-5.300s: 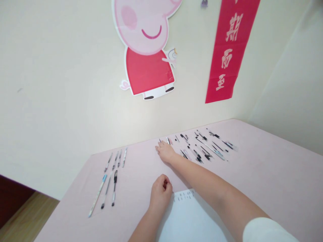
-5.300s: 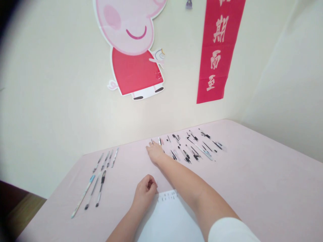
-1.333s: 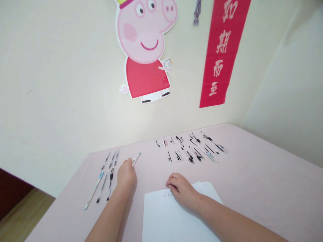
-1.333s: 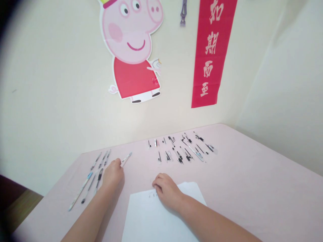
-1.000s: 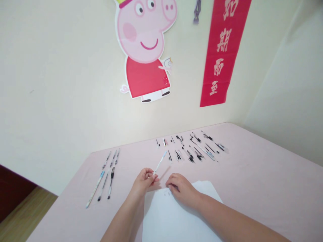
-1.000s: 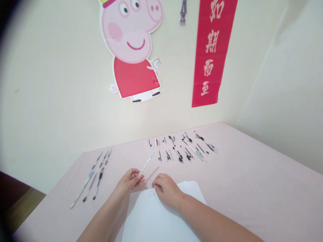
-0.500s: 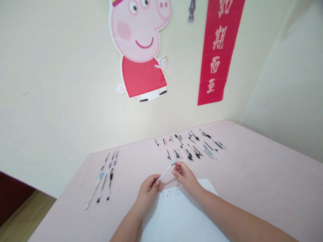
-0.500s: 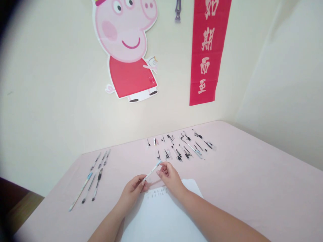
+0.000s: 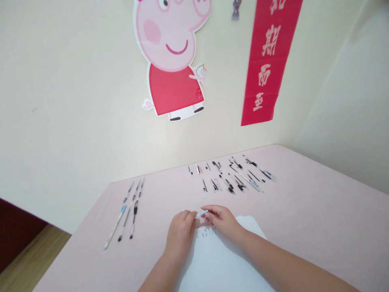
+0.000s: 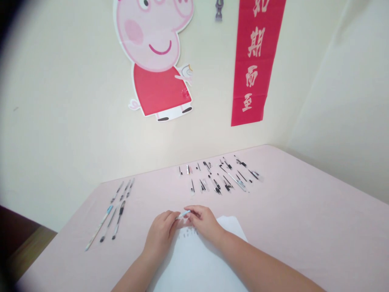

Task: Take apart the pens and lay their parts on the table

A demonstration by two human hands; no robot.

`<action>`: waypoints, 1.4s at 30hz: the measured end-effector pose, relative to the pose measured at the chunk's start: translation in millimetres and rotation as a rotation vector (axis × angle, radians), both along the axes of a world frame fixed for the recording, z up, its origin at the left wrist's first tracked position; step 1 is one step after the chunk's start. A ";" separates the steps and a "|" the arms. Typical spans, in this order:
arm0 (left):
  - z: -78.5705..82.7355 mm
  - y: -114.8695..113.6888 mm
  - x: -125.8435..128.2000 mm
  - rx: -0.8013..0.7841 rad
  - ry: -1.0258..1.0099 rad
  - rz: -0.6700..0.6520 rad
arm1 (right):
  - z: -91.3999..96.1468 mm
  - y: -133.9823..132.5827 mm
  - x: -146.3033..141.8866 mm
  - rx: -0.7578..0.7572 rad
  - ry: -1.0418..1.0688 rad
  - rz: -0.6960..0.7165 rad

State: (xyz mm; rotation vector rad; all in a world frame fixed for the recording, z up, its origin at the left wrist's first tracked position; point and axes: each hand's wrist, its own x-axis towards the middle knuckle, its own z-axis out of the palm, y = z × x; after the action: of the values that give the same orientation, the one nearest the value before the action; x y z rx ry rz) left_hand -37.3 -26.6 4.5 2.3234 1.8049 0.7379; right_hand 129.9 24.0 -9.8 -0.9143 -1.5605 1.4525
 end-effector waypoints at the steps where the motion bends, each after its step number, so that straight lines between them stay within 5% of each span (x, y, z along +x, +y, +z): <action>1: -1.2 0.0 2.1 -0.011 -0.021 -0.022 | -1.3 0.0 -0.8 0.018 -0.012 0.019; 11: 5.5 -3.1 8.7 -0.098 -0.075 -0.027 | 3.2 1.6 3.9 0.314 -0.204 0.081; 26: 7.2 -0.7 7.9 -0.238 -0.078 -0.014 | -2.0 2.8 2.2 0.231 -0.230 0.007; 42: -0.5 2.5 2.5 -0.140 -0.076 -0.028 | -0.8 2.7 3.4 0.290 -0.233 -0.027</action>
State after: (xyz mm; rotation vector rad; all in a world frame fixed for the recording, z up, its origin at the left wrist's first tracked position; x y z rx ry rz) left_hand -34.8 -24.1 4.0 2.1968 1.7299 0.6644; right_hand 133.3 26.7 -10.6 -0.9505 -1.8639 1.0924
